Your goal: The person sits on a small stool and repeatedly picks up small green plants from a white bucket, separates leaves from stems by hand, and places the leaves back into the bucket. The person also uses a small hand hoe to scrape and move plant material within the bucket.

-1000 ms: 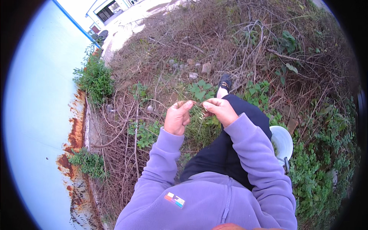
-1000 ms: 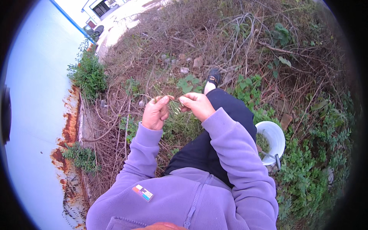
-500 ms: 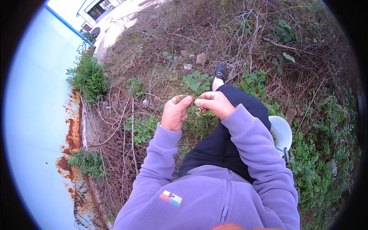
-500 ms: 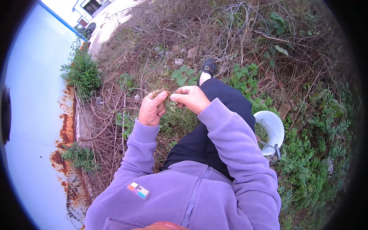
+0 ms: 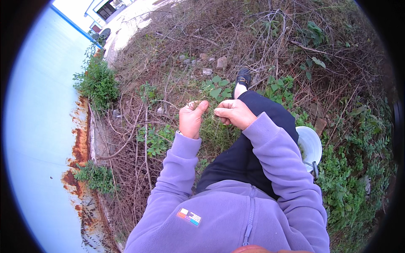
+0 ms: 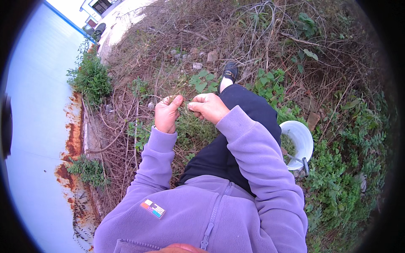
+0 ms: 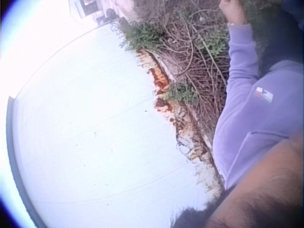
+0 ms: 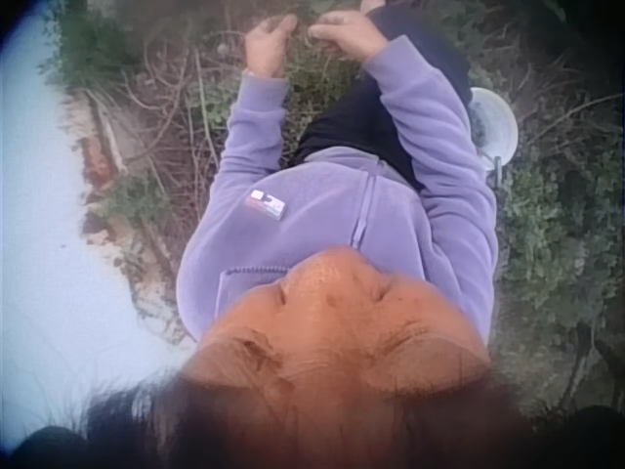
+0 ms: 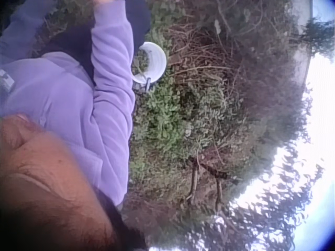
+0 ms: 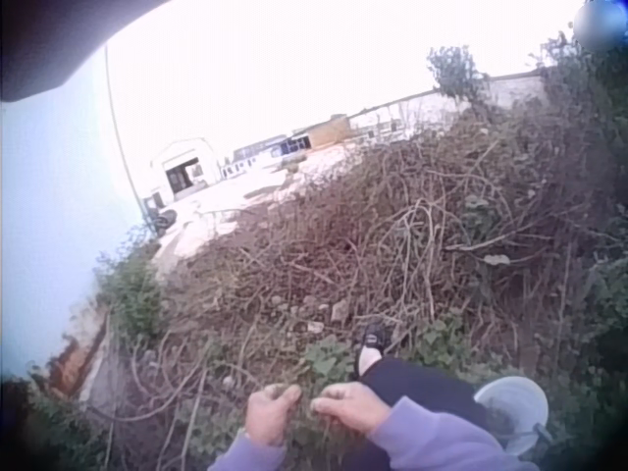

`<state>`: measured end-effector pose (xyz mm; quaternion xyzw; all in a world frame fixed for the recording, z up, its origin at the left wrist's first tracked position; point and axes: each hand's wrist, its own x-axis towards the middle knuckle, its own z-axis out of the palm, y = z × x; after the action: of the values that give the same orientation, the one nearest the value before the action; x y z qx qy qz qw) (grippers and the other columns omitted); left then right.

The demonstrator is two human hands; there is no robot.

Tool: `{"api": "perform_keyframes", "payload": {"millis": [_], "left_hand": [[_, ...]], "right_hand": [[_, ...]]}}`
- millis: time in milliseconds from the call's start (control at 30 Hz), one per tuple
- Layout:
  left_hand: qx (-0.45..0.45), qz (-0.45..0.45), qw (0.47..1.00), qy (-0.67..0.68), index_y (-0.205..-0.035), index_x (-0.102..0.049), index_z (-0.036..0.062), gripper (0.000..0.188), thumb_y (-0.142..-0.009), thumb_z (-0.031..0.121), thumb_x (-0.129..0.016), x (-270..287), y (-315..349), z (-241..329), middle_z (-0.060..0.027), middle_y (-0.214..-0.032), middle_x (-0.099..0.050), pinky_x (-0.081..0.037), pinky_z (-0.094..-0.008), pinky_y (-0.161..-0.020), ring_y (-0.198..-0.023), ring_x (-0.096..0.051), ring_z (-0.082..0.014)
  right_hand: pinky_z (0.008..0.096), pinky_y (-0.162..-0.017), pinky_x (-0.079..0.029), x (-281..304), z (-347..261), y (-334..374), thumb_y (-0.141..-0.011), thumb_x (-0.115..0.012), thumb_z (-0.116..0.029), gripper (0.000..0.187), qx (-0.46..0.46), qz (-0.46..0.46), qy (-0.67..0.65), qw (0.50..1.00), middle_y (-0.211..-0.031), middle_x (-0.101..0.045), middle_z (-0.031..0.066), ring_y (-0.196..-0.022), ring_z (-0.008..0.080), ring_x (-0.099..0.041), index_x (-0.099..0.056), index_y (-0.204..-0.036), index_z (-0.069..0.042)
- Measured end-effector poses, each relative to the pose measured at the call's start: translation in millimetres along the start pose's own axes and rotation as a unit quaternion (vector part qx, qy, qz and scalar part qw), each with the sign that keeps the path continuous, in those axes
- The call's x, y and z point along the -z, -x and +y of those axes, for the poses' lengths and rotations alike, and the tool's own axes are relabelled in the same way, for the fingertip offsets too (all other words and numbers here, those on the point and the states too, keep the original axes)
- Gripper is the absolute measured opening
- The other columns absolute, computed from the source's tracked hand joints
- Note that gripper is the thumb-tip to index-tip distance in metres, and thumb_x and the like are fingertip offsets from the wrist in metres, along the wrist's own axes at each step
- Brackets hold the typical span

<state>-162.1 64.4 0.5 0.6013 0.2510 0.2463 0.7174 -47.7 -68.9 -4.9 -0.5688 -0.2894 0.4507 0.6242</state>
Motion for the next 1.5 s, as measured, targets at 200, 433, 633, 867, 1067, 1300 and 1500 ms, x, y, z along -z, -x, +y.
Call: {"api": "perform_keyframes", "payload": {"millis": [200, 433, 633, 867, 1067, 1300, 1500], "left_hand": [[-0.055, 0.131, 0.989, -0.046, -0.087, -0.065, 0.005, 0.013, -0.086, 0.017, -0.068, 16, -19, 4, 0.0004, -0.074, -0.063, -0.031, -0.0194, -0.046, -0.055, -0.044, -0.0019], [-0.083, 0.052, 0.993, -0.065, -0.083, -0.065, 0.0049, 0.009, -0.084, 0.013, -0.069, 30, -15, 18, 0.0, -0.072, -0.063, -0.032, -0.0189, -0.043, -0.048, -0.044, -0.0026], [-0.071, -0.031, 0.993, -0.093, -0.084, -0.066, 0.0019, 0.007, -0.084, 0.009, -0.068, -1, -3, 8, -0.0002, -0.076, -0.065, -0.043, -0.0213, -0.062, -0.066, -0.055, -0.0065], [-0.069, 0.028, 0.992, -0.107, -0.082, -0.065, 0.0006, 0.009, -0.084, 0.009, -0.068, 3, -14, -6, -0.0009, -0.074, -0.064, -0.043, -0.0209, -0.061, -0.066, -0.055, -0.0062], [-0.091, 0.052, 0.989, -0.103, -0.085, -0.066, -0.0002, 0.008, -0.084, 0.008, -0.067, 3, -22, -15, -0.0012, -0.074, -0.064, -0.043, -0.021, -0.061, -0.066, -0.055, -0.0063], [-0.141, 0.082, 0.974, -0.158, -0.08, -0.066, 0.001, 0.011, -0.084, 0.011, -0.068, 0, -29, -31, 0.006, -0.062, -0.052, -0.037, -0.0226, -0.052, -0.058, -0.043, -0.003], [-0.183, 0.102, 0.969, -0.133, -0.081, -0.067, -0.0009, 0.012, -0.083, 0.011, -0.068, -7, -30, -28, 0.0018, -0.068, -0.062, -0.041, -0.0229, -0.056, -0.062, -0.049, -0.0039]], "right_hand": [[0.0192, -0.047, -0.039, 9, -10, 11, -0.087, -0.062, -0.021, 0.017, -0.05, -0.04, 0.037, 0.997, -0.064, -0.057, -0.0019, -0.053, 0.0047, -0.051, -0.062, -0.081, -0.005], [0.0195, -0.053, -0.043, -1, -9, 12, -0.087, -0.063, -0.028, 0.032, 0.002, 0.042, 0.046, 0.998, -0.083, -0.063, -0.0001, -0.064, 0.0048, -0.054, -0.064, -0.106, -0.002], [0.0209, -0.054, -0.041, -3, 1, 6, -0.087, -0.064, -0.031, 0.029, 0.023, 0.021, 0.132, 0.991, -0.072, -0.06, -0.0007, -0.061, 0.0059, -0.052, -0.065, -0.091, -0.002], [0.0233, -0.055, -0.044, 3, 4, 3, -0.088, -0.059, -0.027, 0.025, -0.007, -0.028, 0.061, 0.998, -0.064, -0.058, -0.0006, -0.057, 0.0072, -0.053, -0.064, -0.081, -0.004], [0.0235, -0.051, -0.042, 1, 3, 4, -0.091, -0.056, -0.025, 0.024, -0.033, -0.025, 0.112, 0.993, -0.062, -0.055, -0.0003, -0.054, 0.0089, -0.051, -0.062, -0.081, -0.004], [0.0379, -0.057, -0.046, -11, -1, 11, -0.091, -0.054, -0.026, 0.027, 0.096, 0.16, 0.398, 0.898, -0.068, -0.061, 0.0118, -0.062, 0.0265, -0.061, -0.058, -0.08, -0.003], [0.046, -0.066, -0.048, -22, -4, 13, -0.09, -0.051, -0.028, 0.028, 0.19, 0.292, 0.413, 0.841, -0.077, -0.063, 0.0166, -0.074, 0.0364, -0.062, -0.055, -0.076, -0.004]]}}
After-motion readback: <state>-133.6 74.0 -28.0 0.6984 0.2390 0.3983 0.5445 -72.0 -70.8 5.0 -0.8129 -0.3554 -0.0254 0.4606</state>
